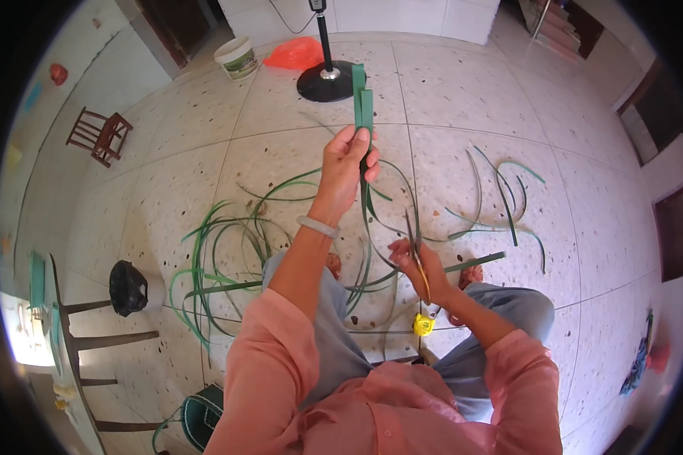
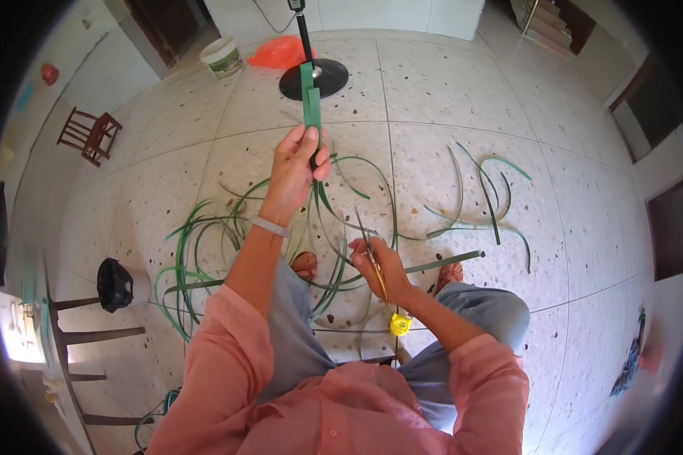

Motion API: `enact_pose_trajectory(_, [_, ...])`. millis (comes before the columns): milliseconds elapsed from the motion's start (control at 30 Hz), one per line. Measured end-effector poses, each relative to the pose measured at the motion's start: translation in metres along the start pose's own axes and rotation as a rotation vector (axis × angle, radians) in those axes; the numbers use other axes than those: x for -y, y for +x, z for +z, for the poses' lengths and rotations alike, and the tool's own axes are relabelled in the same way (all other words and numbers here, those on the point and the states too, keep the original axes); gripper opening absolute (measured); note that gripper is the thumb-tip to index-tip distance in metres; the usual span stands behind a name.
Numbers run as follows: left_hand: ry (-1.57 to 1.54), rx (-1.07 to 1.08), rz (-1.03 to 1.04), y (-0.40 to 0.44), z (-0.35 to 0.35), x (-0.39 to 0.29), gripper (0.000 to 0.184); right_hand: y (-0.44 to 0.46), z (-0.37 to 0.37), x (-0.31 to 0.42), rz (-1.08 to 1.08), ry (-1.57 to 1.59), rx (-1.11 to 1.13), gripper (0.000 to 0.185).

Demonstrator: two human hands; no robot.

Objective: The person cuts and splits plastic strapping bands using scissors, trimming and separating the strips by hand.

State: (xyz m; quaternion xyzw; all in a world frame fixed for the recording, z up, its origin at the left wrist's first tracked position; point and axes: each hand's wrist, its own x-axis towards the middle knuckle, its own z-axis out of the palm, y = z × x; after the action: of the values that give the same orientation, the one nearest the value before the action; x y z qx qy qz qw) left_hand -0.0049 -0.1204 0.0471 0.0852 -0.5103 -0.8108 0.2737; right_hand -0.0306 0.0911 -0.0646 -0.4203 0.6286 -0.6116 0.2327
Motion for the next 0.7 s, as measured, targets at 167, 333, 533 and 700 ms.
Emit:
enact_pose_trajectory(167, [0.39, 0.193, -0.155, -0.03, 0.021, 0.006, 0.02, 0.038, -0.061, 0.041, 0.23, -0.071, -0.122, 0.047])
enact_pose_trajectory(333, [0.615, 0.448, -0.286, -0.049, 0.028, 0.018, 0.02, 0.038, -0.101, 0.067, 0.348, -0.161, -0.054, 0.058])
enact_pose_trajectory(533, [0.574, 0.498, -0.506, -0.054, 0.024, 0.019, 0.019, 0.03, -0.112, 0.062, 0.284, -0.419, 0.019, 0.064])
enact_pose_trajectory(700, [0.585, 0.528, -0.551, -0.056, 0.015, 0.014, 0.017, 0.026, -0.108, 0.062, 0.307, -0.512, 0.08, 0.062])
